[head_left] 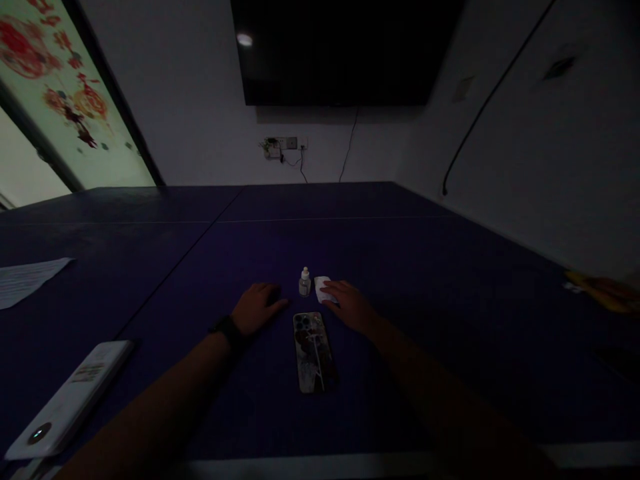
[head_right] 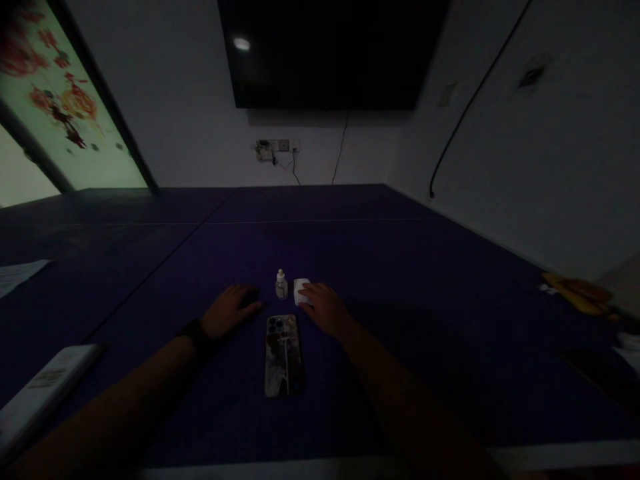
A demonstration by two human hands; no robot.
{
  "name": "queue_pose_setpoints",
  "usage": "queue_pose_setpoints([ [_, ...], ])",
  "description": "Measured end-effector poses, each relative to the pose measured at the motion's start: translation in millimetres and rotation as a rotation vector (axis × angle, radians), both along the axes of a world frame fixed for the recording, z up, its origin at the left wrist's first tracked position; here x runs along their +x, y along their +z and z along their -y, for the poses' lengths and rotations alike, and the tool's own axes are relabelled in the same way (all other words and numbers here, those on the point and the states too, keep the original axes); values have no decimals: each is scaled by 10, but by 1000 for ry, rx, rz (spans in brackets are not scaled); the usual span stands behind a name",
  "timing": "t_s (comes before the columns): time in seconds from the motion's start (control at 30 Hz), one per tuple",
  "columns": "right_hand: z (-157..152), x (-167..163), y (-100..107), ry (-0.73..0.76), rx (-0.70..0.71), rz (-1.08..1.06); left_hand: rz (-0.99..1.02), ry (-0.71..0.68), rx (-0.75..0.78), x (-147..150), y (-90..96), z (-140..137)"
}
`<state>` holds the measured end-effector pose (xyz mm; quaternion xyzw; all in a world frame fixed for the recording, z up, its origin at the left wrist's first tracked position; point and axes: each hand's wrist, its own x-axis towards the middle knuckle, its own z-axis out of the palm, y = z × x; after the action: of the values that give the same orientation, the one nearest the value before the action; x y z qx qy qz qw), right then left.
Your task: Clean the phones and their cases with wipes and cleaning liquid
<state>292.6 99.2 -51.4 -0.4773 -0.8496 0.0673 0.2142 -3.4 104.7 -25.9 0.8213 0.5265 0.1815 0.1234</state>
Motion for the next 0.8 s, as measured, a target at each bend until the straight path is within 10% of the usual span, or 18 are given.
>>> queue_pose_setpoints([
  [0.3, -277, -24, -81, -30, 40, 40, 242, -108, -74, 529, 34, -337],
  [0.8, -310, -34, 60, -105, 72, -71, 407, -136, -128, 461, -56, -620],
])
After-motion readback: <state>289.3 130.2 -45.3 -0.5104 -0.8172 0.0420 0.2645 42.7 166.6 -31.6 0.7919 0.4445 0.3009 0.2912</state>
